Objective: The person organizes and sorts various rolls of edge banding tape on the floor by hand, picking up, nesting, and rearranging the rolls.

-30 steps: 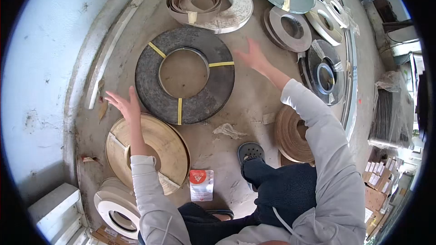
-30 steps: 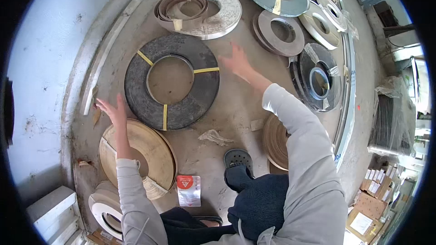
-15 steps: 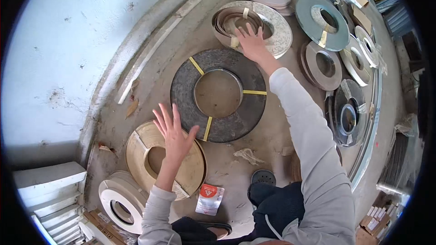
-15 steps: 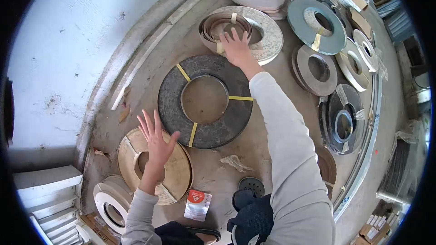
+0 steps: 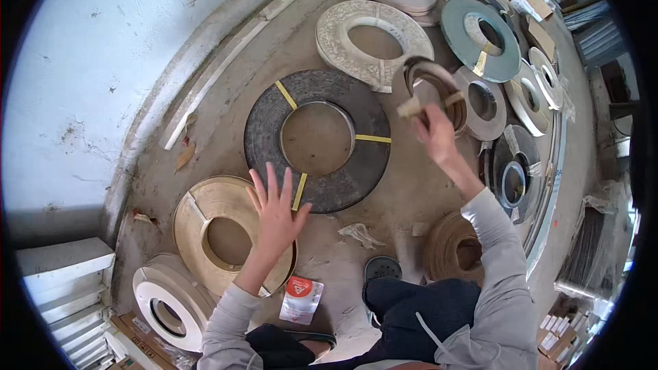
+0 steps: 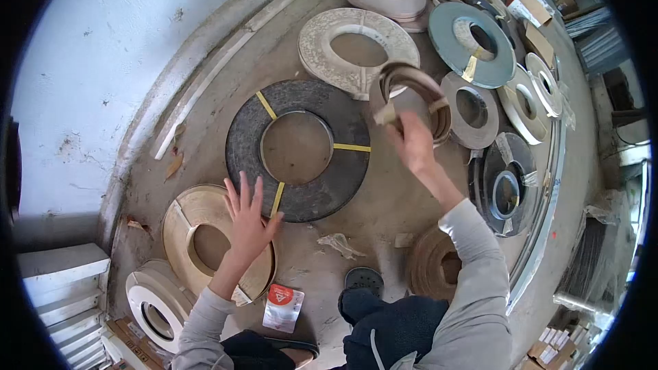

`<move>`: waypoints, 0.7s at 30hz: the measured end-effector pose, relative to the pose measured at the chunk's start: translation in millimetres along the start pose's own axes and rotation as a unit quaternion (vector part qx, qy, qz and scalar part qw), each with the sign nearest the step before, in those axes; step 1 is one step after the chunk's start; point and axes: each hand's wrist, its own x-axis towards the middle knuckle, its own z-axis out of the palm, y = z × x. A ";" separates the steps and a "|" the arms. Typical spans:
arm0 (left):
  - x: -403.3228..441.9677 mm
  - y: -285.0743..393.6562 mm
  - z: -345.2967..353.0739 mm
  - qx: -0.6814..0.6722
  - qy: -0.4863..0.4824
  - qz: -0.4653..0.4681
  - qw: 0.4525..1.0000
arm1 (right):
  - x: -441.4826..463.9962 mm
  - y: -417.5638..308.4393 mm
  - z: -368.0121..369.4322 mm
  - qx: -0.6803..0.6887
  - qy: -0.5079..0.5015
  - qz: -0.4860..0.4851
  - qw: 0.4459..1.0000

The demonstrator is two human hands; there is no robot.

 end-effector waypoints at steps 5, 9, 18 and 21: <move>5.1 16.8 -16.7 0.055 -0.059 0.146 0.986 | -38.0 20.1 4.4 -0.156 -0.128 -0.012 0.979; -8.4 20.1 -69.6 0.115 -0.131 0.191 0.966 | 13.9 27.4 11.1 -0.086 0.017 -0.156 0.984; -179.3 36.6 -190.8 0.134 -0.130 -0.148 0.971 | 195.9 68.5 193.6 0.133 -0.205 -0.137 0.960; -197.5 30.2 -203.2 0.117 -0.046 -0.211 0.969 | 227.9 5.9 263.0 0.089 -0.296 -0.137 0.941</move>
